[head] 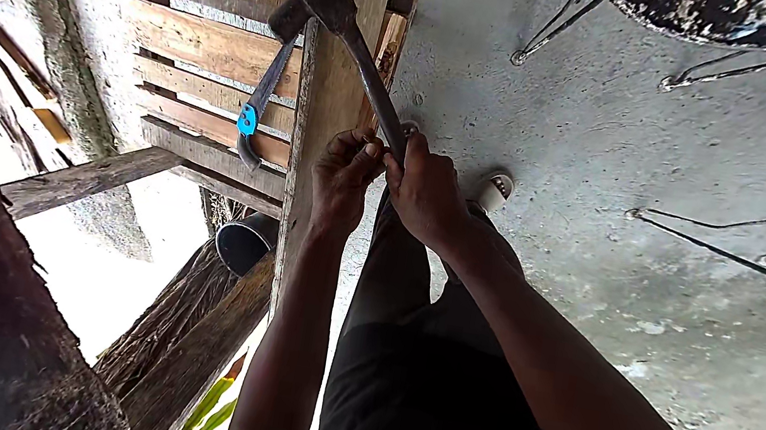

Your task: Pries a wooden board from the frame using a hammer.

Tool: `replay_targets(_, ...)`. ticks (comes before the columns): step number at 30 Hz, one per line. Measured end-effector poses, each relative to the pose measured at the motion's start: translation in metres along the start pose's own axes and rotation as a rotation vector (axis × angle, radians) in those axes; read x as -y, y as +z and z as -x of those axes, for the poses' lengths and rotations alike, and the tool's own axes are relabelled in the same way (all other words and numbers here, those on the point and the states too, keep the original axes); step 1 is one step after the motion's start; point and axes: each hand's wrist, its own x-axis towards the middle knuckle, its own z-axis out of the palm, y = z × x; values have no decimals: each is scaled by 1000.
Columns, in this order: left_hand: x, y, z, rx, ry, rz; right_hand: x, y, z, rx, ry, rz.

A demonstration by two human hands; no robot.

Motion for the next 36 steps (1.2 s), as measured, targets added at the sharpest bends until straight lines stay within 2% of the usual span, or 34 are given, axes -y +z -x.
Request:
replay_targets(6,6,-5,-1,33,-12,-34,-4,3,-2,-8,-14,-25)
replay_targets(15,7,6,0,-111,8,-145,-6,8,-6,-6,0,-24)
replay_targets(21,10,4,-2,-226,-11,-92,-4,4,-10,83,52,-54)
replay_targets(23,14,-5,-2,-248,81,-263,-4,2,-11,106,64,-51)
replay_targets(24,17,-11,-2,-221,176,-451,-4,1,-11,111,70,-48)
replay_targets(27,11,-16,2,-148,534,-1251,-4,-3,-12,147,85,-59)
replay_targets(28,10,-16,2,-106,624,-1397,-4,-4,-13,165,89,-68)
replay_targets(31,12,-19,-5,-8,831,-1538,-5,-6,-14,189,73,-85)
replay_targets(36,11,-29,-21,122,967,-1464,-5,-12,-15,214,75,-105)
